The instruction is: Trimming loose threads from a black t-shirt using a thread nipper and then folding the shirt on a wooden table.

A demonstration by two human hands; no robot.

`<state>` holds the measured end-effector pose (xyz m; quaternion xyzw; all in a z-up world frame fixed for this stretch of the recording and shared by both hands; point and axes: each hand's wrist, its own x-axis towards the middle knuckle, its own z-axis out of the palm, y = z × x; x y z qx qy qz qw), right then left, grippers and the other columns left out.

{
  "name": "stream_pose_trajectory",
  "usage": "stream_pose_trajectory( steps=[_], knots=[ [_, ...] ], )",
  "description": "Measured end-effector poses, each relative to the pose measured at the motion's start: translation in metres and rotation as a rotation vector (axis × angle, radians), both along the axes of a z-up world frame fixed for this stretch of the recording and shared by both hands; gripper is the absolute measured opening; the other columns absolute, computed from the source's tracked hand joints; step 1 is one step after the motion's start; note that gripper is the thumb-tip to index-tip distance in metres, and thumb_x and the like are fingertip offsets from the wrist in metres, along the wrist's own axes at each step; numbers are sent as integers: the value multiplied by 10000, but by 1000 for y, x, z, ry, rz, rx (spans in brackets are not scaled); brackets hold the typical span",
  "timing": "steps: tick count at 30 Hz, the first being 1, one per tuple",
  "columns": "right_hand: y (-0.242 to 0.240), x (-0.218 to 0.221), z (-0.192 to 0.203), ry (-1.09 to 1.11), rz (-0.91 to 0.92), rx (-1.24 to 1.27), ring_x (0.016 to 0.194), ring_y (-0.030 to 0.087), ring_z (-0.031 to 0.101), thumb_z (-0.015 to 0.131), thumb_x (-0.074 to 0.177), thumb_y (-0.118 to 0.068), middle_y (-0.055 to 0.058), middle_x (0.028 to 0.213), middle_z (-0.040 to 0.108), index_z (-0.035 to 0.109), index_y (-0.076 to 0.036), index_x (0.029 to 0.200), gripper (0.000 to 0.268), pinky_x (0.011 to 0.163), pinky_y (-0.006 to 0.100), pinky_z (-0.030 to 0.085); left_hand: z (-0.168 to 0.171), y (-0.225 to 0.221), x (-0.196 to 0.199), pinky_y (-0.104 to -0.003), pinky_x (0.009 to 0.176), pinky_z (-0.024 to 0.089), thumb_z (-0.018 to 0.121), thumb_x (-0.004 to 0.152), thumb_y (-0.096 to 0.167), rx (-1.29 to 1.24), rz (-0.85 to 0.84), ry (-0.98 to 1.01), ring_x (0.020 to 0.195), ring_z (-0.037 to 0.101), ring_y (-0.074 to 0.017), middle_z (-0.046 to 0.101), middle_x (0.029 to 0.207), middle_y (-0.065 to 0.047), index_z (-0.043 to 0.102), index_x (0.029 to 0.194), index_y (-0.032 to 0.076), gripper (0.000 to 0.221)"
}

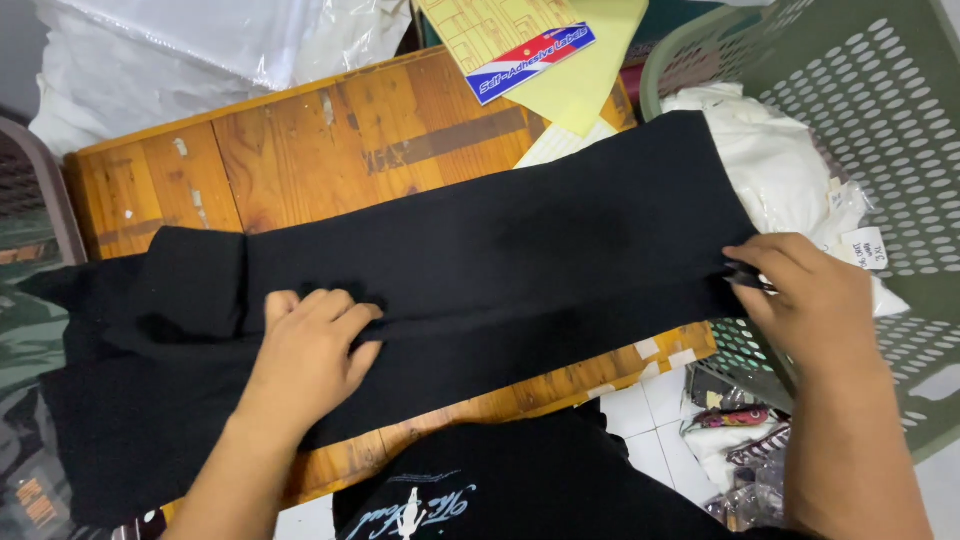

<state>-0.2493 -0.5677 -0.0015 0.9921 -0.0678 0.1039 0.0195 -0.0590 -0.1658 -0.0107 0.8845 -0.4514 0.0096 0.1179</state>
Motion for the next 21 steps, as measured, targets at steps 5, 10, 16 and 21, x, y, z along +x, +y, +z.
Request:
stream_pose_trajectory(
  steps=[5, 10, 16, 21],
  knots=[
    [-8, -3, -14, 103, 6, 34, 942, 65, 575, 617, 779, -200, -97, 1078, 578, 604, -242, 1010, 235, 524, 243, 424, 14, 21, 9, -417, 601, 314, 583, 701, 369, 292, 70, -35, 752, 543, -154, 546, 796, 90, 610, 828, 252, 174],
    [-6, 4, -13, 171, -64, 67, 930, 66, 582, 620, 745, -195, -101, 1071, 588, 626, -225, 984, 241, 607, 239, 450, 31, 52, 20, -419, 627, 354, 530, 642, 515, 643, 188, -42, 861, 521, -155, 581, 779, 99, 557, 748, 270, 268],
    [-17, 11, -30, 274, -130, 78, 952, 146, 586, 609, 718, -219, -17, 1034, 602, 643, -230, 1013, 298, 700, 303, 454, 32, 99, 28, -455, 574, 321, 605, 581, 422, 430, 197, 57, 974, 464, -255, 539, 853, 55, 546, 821, 192, 338],
    [69, 50, 15, 80, 116, 455, 877, 223, 489, 634, 699, -57, 127, 960, 527, 616, -62, 1141, 442, 862, 323, 382, 30, 123, 17, -411, 646, 267, 607, 628, 199, 93, 140, 116, 889, 501, -189, 552, 824, 74, 518, 797, 167, 193]
  ],
)
